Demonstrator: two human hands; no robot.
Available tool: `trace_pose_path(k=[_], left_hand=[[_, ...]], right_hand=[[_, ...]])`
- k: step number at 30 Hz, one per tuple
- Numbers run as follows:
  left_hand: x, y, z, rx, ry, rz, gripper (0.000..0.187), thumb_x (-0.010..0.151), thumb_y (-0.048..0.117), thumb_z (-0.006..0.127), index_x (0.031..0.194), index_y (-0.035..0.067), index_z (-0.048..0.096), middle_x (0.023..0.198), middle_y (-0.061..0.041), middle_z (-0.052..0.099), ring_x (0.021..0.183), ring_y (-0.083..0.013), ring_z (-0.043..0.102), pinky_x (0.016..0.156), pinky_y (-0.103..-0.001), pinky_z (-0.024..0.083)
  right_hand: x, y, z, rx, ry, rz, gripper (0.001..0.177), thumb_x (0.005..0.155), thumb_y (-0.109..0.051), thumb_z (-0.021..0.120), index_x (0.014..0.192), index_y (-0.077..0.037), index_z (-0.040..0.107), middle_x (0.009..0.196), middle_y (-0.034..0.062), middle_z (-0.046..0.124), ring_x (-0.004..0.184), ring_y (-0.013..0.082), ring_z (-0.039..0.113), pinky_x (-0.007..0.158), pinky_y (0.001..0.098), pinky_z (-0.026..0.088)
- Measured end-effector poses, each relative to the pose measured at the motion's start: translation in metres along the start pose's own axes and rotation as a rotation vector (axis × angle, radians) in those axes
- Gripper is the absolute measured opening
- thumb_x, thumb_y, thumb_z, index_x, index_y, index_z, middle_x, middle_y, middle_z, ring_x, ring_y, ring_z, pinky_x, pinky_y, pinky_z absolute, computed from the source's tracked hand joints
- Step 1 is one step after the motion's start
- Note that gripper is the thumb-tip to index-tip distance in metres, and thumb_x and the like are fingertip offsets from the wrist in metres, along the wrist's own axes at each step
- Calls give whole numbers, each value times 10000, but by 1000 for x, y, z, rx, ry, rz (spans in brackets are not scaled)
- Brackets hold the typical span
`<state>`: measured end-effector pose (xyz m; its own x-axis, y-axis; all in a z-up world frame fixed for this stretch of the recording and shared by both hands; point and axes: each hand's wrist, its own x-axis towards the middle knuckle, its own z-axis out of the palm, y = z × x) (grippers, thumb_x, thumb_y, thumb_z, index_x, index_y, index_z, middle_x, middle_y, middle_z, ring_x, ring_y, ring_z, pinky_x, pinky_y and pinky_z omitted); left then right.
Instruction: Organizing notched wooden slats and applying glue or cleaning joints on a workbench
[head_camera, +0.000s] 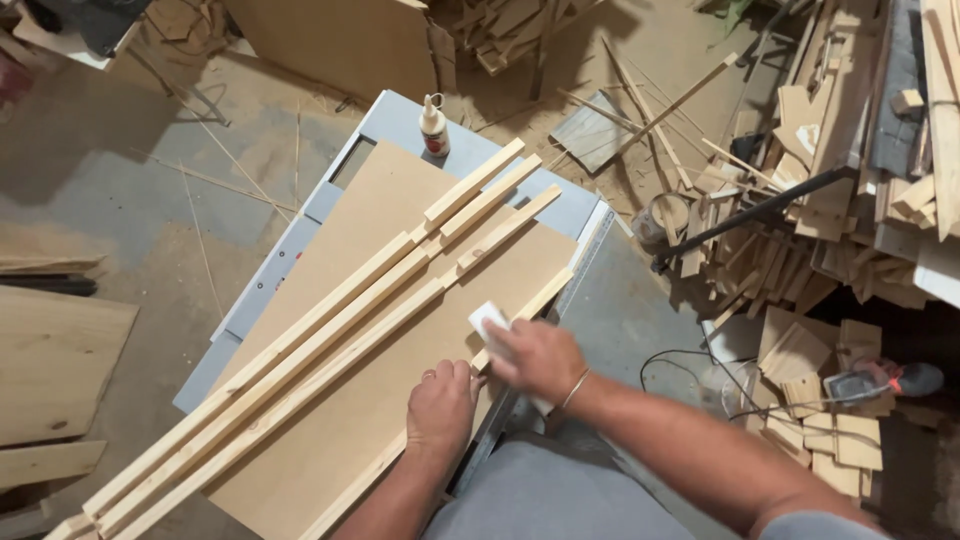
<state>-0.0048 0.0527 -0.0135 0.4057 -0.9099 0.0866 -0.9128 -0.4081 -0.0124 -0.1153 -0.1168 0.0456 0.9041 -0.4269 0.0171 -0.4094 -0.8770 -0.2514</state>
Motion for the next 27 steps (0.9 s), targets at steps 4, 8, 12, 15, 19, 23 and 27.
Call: trace_pose_path(k=[4, 8, 12, 15, 19, 23, 27], left_hand=[[4, -8, -1, -200, -35, -60, 403, 888, 579, 720, 853, 194, 604, 760, -55, 606, 660, -304, 622, 538, -460, 513], [10, -15, 5, -256, -110, -59, 455, 922, 623, 674, 910, 171, 626, 776, -54, 625, 654, -296, 635, 516, -454, 516], [14, -20, 4, -196, 18, 36, 461, 910, 636, 617, 838, 181, 619, 692, -36, 587, 606, -296, 715, 515, -409, 593], [19, -20, -10, -209, 23, 37, 459, 915, 629, 600, 868, 176, 654, 686, -59, 605, 600, -320, 720, 531, -435, 600], [20, -22, -11, -232, -22, 40, 479, 939, 639, 570, 892, 172, 668, 692, -56, 615, 608, -322, 728, 535, -439, 598], [20, -27, -8, -247, -54, 31, 497, 928, 654, 559, 898, 170, 664, 715, -75, 614, 633, -338, 733, 559, -454, 602], [19, -23, -15, -230, -77, 16, 490, 941, 649, 541, 918, 174, 662, 730, -62, 616, 648, -320, 736, 573, -443, 605]], right_hand=[[37, 41, -74, 104, -271, 473, 364, 1049, -510, 456, 936, -201, 611, 769, -29, 574, 606, 125, 509, 423, 254, 404], [23, 22, -30, -33, -105, 249, 312, 1021, -378, 519, 1279, -204, 532, 757, 0, 589, 525, 144, 535, 329, 281, 415], [12, 48, 8, 131, 47, 143, 538, 900, -519, 621, 1389, -293, 639, 1031, 118, 735, 946, 377, 735, 787, 509, 599], [24, 110, 1, -80, 169, 326, 576, 900, -652, 541, 1441, -452, 541, 944, 21, 662, 859, 287, 735, 739, 440, 615], [13, 37, 25, 99, 130, 197, 466, 896, -574, 593, 1247, -285, 693, 929, 82, 708, 872, 336, 738, 748, 467, 606], [13, 64, 13, 5, 135, 133, 529, 900, -554, 582, 1368, -312, 624, 1031, 57, 709, 965, 281, 718, 784, 430, 601], [20, 87, 16, -11, 122, 325, 583, 947, -579, 550, 1421, -246, 615, 1276, 48, 712, 1224, 251, 657, 988, 436, 552]])
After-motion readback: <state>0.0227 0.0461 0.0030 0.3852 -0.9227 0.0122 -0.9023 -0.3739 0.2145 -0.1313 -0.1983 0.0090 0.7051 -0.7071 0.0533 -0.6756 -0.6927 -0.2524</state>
